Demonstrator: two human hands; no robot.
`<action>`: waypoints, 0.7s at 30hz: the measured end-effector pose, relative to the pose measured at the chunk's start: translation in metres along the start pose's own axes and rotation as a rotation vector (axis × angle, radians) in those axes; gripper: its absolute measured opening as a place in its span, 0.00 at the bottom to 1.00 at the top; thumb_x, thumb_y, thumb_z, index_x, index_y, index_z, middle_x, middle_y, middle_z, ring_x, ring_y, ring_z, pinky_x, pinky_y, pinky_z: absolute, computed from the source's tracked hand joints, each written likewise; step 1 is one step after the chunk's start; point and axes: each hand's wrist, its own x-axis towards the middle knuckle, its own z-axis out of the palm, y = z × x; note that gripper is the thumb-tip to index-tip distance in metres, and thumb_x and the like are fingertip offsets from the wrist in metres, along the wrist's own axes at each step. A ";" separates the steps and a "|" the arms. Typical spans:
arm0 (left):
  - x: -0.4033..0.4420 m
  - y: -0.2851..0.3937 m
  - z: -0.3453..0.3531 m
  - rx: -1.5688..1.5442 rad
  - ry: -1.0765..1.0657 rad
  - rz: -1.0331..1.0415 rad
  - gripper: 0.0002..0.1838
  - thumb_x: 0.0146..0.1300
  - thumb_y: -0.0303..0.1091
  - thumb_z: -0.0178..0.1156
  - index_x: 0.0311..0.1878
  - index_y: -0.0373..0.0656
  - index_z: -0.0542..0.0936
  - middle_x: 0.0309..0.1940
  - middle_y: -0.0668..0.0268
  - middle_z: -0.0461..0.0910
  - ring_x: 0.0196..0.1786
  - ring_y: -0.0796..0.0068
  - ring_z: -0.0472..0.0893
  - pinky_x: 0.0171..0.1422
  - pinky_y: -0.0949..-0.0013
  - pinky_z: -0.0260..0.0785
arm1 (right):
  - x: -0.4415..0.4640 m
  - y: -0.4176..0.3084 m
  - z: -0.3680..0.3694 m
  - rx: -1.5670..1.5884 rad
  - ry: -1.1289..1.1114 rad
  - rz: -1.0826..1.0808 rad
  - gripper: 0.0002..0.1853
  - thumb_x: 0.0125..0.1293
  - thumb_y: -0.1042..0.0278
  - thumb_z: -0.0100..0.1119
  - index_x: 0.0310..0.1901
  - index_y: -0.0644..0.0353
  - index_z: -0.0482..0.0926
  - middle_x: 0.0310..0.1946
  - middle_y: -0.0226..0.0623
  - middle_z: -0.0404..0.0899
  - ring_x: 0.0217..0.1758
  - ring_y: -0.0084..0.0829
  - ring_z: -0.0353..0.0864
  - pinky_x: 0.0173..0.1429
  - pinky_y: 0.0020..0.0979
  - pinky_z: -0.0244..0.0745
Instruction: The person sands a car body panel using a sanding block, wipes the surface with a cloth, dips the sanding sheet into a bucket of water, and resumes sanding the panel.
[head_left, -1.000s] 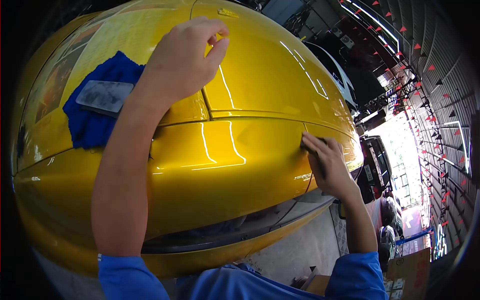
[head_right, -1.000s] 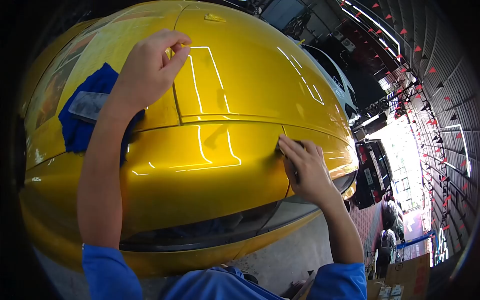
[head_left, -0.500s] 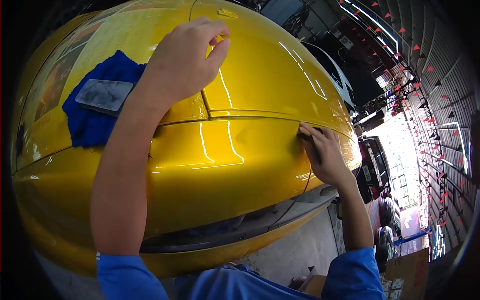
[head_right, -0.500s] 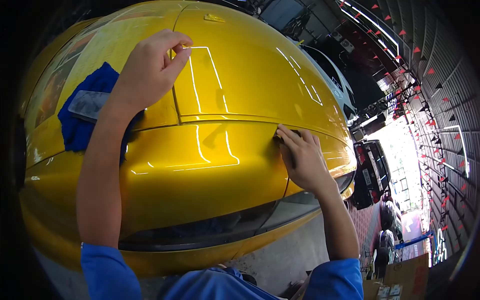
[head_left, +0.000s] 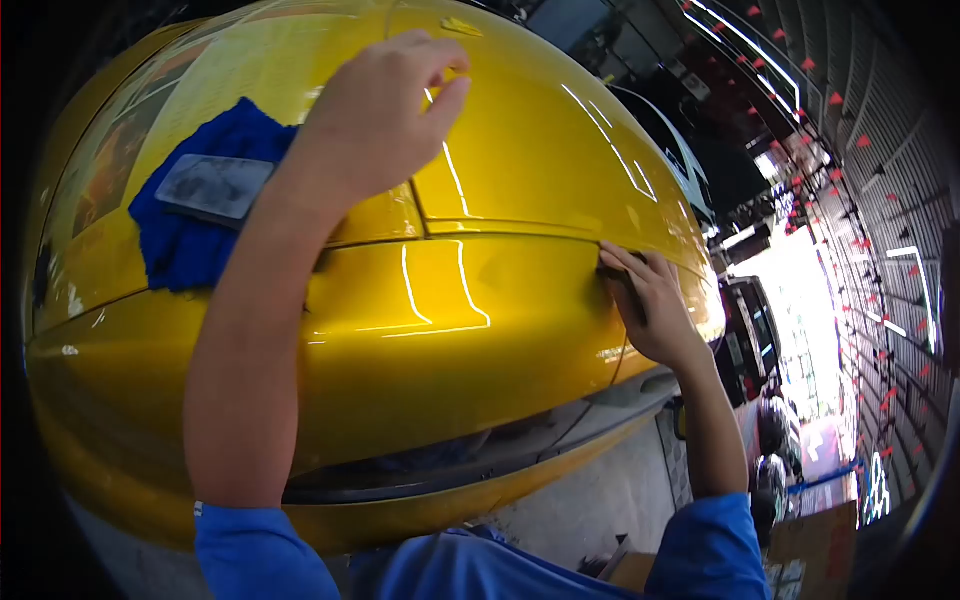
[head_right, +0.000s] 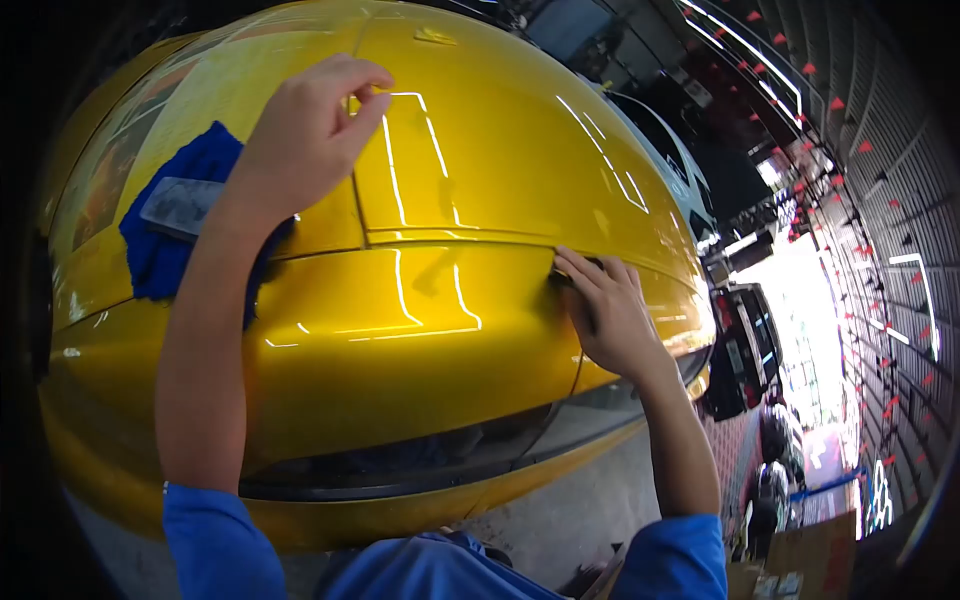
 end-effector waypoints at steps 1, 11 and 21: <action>0.003 0.001 -0.001 -0.006 -0.002 -0.011 0.11 0.73 0.34 0.61 0.50 0.35 0.83 0.39 0.59 0.83 0.26 0.68 0.77 0.37 0.64 0.72 | 0.004 0.001 -0.002 -0.013 0.013 -0.018 0.23 0.71 0.73 0.59 0.67 0.59 0.78 0.71 0.36 0.77 0.63 0.45 0.75 0.71 0.44 0.66; 0.002 -0.002 0.000 -0.009 0.002 0.012 0.11 0.73 0.34 0.61 0.50 0.35 0.83 0.39 0.58 0.83 0.26 0.68 0.78 0.37 0.64 0.72 | -0.017 -0.003 -0.005 0.053 -0.022 -0.039 0.24 0.70 0.75 0.60 0.68 0.58 0.78 0.72 0.35 0.77 0.60 0.45 0.75 0.71 0.43 0.66; 0.002 -0.002 -0.002 0.037 0.009 0.004 0.12 0.74 0.35 0.59 0.48 0.35 0.84 0.42 0.56 0.83 0.33 0.59 0.83 0.43 0.61 0.76 | -0.009 0.010 -0.008 0.069 -0.090 -0.085 0.26 0.71 0.74 0.60 0.71 0.56 0.75 0.75 0.33 0.74 0.63 0.45 0.72 0.72 0.42 0.64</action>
